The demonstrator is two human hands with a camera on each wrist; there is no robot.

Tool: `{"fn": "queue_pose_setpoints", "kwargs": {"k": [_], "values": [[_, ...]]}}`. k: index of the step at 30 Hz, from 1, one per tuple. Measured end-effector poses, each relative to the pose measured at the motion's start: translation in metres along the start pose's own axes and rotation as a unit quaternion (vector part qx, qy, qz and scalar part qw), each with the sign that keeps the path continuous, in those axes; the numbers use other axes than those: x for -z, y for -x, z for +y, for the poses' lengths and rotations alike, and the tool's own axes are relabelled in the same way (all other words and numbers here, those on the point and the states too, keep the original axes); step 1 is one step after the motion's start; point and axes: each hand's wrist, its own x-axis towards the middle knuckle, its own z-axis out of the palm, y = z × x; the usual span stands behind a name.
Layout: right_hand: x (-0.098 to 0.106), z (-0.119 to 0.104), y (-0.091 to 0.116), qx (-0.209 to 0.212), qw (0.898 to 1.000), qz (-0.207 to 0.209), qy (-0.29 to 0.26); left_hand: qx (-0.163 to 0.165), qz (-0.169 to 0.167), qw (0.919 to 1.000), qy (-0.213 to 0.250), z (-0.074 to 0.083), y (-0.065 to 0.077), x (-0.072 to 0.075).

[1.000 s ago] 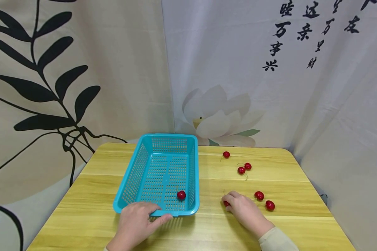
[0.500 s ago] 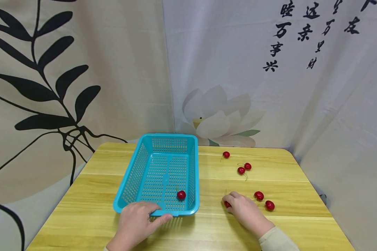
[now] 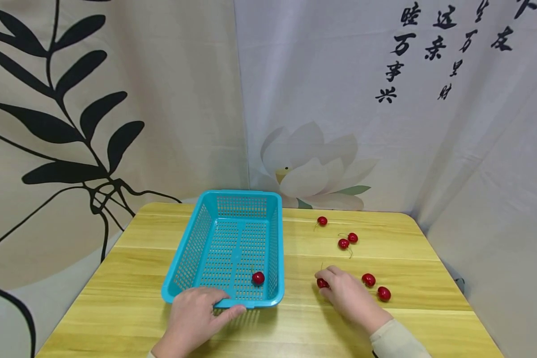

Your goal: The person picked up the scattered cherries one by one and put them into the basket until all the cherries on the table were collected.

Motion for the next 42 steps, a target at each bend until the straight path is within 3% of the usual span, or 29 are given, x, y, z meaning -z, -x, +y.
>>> {"fn": "queue_pose_setpoints", "kwargs": {"k": [13, 24, 34, 42], "values": [[0.025, -0.025, -0.041, 0.058, 0.992, 0.082, -0.071, -0.001, 0.001, 1.0000, 0.000, -0.001, -0.001, -0.001], [0.033, -0.049, -0.069, 0.083, 0.984, 0.120, -0.102, 0.010, -0.022, 0.9997, -0.003, 0.001, -0.001, 0.001], [0.034, -0.070, -0.092, 0.077, 0.981, 0.121, -0.133, 0.008, -0.016, 0.9998, -0.001, 0.001, -0.001, 0.001], [0.024, -0.086, -0.110, 0.096, 0.980, 0.093, -0.150, -0.007, -0.001, 1.0000, -0.004, -0.001, -0.001, 0.000]]}}
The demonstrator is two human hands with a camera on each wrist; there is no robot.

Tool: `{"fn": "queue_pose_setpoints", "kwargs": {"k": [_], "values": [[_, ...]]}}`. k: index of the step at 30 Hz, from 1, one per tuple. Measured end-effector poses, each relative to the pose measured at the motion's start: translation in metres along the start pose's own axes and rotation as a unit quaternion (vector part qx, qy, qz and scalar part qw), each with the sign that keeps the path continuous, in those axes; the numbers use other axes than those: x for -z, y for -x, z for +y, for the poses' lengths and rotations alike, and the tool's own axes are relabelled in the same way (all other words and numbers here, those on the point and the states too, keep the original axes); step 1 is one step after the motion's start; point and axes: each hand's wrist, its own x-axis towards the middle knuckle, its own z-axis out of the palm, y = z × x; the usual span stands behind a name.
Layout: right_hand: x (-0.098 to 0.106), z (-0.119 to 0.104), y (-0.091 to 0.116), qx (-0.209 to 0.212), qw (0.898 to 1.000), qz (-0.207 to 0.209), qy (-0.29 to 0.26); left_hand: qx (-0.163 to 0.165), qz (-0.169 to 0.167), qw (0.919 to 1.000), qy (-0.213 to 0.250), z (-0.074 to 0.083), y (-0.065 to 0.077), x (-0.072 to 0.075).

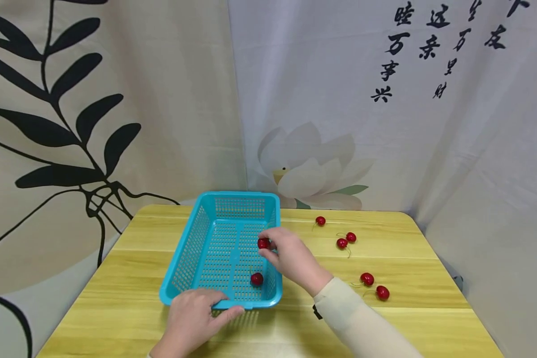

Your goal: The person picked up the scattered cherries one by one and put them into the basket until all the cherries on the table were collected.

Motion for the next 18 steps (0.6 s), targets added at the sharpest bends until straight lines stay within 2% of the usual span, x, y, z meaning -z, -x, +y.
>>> {"fn": "queue_pose_setpoints", "kwargs": {"k": [7, 12, 18], "values": [[-0.020, -0.003, -0.008, -0.001, 0.998, -0.045, 0.039, -0.004, 0.008, 1.0000, -0.004, 0.000, 0.000, 0.001], [-0.032, -0.003, -0.012, -0.001, 0.996, -0.075, 0.044, -0.005, 0.009, 0.9999, -0.001, 0.000, -0.001, 0.001], [-0.047, 0.000, -0.015, -0.023, 0.993, -0.103, 0.044, -0.008, 0.014, 0.9999, -0.005, 0.001, -0.001, 0.001]]}}
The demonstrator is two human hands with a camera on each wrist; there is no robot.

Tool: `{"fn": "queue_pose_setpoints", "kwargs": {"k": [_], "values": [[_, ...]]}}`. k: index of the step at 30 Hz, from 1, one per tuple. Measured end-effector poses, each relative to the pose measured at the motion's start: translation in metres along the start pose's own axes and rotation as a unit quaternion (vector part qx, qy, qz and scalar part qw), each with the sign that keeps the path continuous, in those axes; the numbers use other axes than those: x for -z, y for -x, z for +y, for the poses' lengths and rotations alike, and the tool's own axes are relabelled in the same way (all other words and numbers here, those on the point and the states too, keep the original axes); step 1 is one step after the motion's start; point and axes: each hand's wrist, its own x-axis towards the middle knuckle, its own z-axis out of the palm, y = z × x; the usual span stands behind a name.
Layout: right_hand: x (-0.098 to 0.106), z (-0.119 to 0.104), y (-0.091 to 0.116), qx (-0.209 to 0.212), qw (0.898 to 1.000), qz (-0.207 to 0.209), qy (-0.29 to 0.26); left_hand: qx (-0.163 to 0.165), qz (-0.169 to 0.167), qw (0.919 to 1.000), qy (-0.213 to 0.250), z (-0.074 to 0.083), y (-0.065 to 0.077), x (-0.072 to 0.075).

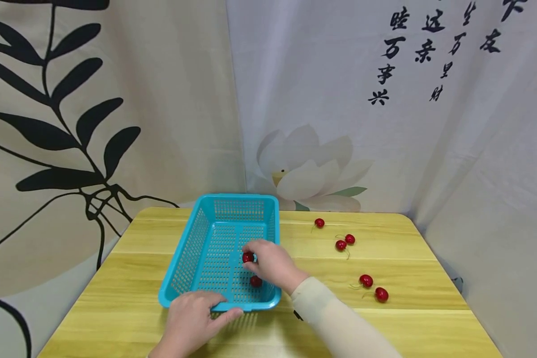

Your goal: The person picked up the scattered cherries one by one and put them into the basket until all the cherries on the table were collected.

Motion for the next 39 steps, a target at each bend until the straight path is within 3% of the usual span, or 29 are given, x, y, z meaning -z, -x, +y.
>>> {"fn": "queue_pose_setpoints", "kwargs": {"k": [4, 10, 18, 39], "values": [[-0.008, -0.002, -0.003, 0.001, 0.999, -0.009, 0.049, 0.003, -0.001, 1.0000, 0.000, 0.000, 0.001, 0.000], [-0.015, -0.005, -0.005, 0.008, 0.988, -0.022, 0.155, 0.017, -0.014, 0.9997, 0.003, 0.001, 0.002, 0.001], [-0.018, -0.007, -0.004, -0.001, 0.986, -0.026, 0.164, 0.027, -0.023, 0.9994, 0.000, 0.000, 0.004, -0.001], [-0.017, -0.010, -0.007, -0.037, 0.971, -0.087, 0.221, 0.032, -0.012, 0.9994, -0.004, 0.003, 0.000, 0.002]]}}
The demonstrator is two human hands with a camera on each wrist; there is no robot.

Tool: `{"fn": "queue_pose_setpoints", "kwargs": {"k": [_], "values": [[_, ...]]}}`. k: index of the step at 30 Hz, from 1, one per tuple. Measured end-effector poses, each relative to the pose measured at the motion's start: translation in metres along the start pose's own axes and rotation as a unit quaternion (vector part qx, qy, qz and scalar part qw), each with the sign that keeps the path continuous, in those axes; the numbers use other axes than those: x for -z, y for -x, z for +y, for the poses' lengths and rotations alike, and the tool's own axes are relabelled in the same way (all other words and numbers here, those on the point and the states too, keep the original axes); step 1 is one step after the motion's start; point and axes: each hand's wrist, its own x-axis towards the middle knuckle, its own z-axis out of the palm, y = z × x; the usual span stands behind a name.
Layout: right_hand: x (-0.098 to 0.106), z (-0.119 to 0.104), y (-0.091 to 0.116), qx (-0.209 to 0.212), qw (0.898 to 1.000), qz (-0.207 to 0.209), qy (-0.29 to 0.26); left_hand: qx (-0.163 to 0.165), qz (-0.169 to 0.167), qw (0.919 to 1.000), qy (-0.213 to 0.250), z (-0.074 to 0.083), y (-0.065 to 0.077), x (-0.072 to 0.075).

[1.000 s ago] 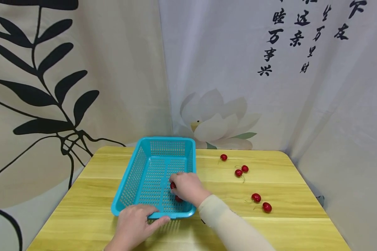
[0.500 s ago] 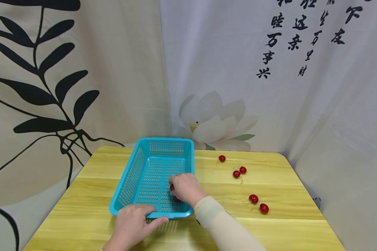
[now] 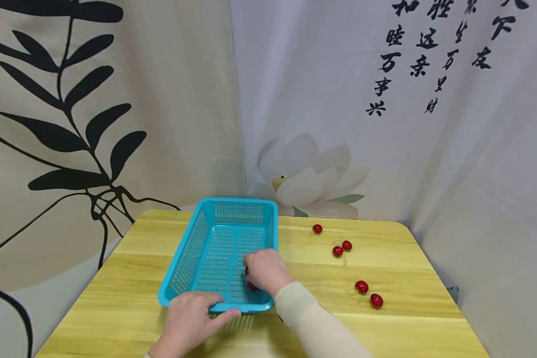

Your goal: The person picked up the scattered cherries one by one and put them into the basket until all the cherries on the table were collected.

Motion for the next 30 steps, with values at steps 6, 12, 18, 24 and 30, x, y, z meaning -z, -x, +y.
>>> {"fn": "queue_pose_setpoints", "kwargs": {"k": [6, 12, 18, 24, 30], "values": [[-0.0028, 0.0011, -0.0035, -0.005, 1.000, 0.004, 0.009, -0.002, 0.006, 0.9999, -0.009, -0.0019, -0.0009, -0.0011], [-0.0035, 0.0006, -0.0046, -0.012, 1.000, -0.022, 0.011, 0.009, -0.018, 0.9997, -0.011, -0.0013, 0.0010, -0.0024], [-0.0068, 0.0008, -0.0041, -0.017, 0.999, -0.029, 0.008, 0.012, -0.017, 0.9997, -0.014, -0.0006, 0.0030, -0.0033], [-0.0041, 0.0017, -0.0045, -0.024, 0.999, -0.031, 0.003, 0.009, -0.015, 0.9998, -0.010, -0.0008, -0.0003, -0.0030], [-0.0013, 0.0001, -0.0040, -0.022, 0.999, -0.038, 0.005, 0.003, -0.008, 0.9999, -0.011, -0.0017, -0.0001, -0.0021]]}}
